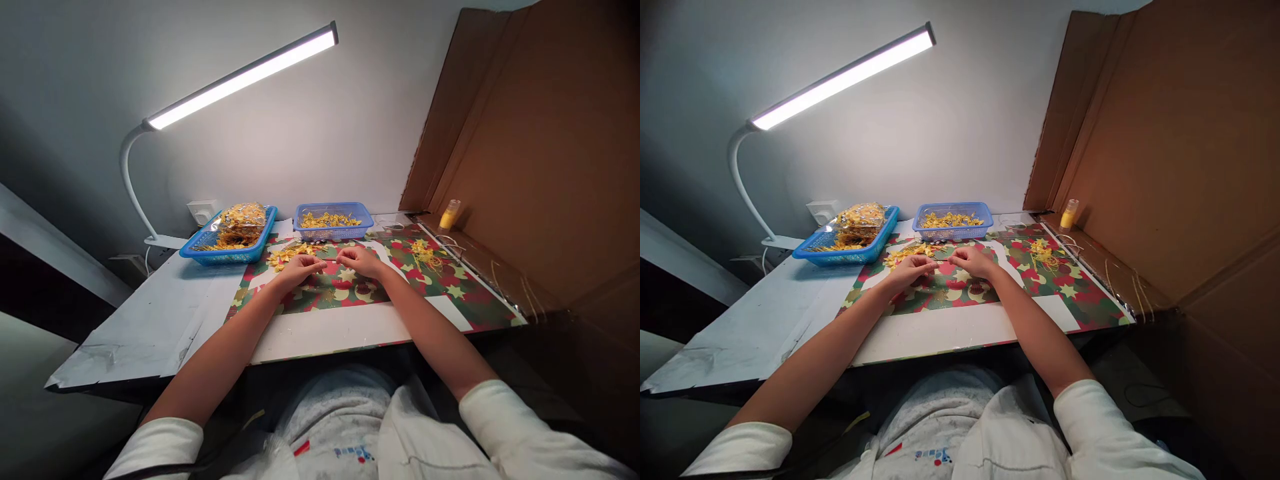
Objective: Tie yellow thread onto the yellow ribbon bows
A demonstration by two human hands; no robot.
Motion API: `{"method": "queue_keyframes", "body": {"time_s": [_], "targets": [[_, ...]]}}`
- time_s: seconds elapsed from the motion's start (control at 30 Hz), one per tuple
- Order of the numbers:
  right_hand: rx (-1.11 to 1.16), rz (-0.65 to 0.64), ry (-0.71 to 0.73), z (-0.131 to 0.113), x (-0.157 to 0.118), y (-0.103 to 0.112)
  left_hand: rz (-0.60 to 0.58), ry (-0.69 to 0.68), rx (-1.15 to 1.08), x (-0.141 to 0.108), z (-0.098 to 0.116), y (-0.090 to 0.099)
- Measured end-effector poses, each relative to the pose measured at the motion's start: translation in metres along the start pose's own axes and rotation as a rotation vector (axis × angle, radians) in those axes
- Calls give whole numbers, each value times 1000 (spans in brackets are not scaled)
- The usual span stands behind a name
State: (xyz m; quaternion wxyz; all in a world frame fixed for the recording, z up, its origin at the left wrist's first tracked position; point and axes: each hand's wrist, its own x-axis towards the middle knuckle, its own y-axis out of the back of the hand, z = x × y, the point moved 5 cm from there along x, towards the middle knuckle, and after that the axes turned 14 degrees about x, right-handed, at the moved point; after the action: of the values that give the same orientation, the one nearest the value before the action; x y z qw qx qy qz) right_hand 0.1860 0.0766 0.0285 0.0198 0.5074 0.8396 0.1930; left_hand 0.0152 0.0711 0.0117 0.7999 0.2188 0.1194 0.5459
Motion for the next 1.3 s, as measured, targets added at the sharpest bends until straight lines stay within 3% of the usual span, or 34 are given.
{"method": "queue_keyframes", "body": {"time_s": [0.3,0.5,0.67,0.83,0.9,1.0,1.03,1.07,1.13,1.23,1.3], "targets": [[116,130,-20,9,4,8,1,-13,-72,1,-3,0],[204,264,-31,25,9,16,117,-158,-222,6,2,18],[362,286,-88,32,12,12,93,-288,-492,-1,18,31],[610,178,-171,24,14,-29,21,-251,-688,-1,17,35],[727,73,-219,19,14,-57,52,-238,-767,0,14,40],[1095,-151,-389,16,12,-100,155,-197,-892,0,8,53],[1150,-166,-433,17,12,-108,188,-177,-929,0,6,57],[1188,-140,-459,20,12,-112,213,-158,-959,-1,4,60],[1194,35,-434,29,15,-108,246,-125,-994,-1,1,64],[1102,335,-300,43,17,-84,263,-94,-1002,0,-3,65],[1039,429,-250,53,18,-67,268,-80,-998,1,-4,64]]}}
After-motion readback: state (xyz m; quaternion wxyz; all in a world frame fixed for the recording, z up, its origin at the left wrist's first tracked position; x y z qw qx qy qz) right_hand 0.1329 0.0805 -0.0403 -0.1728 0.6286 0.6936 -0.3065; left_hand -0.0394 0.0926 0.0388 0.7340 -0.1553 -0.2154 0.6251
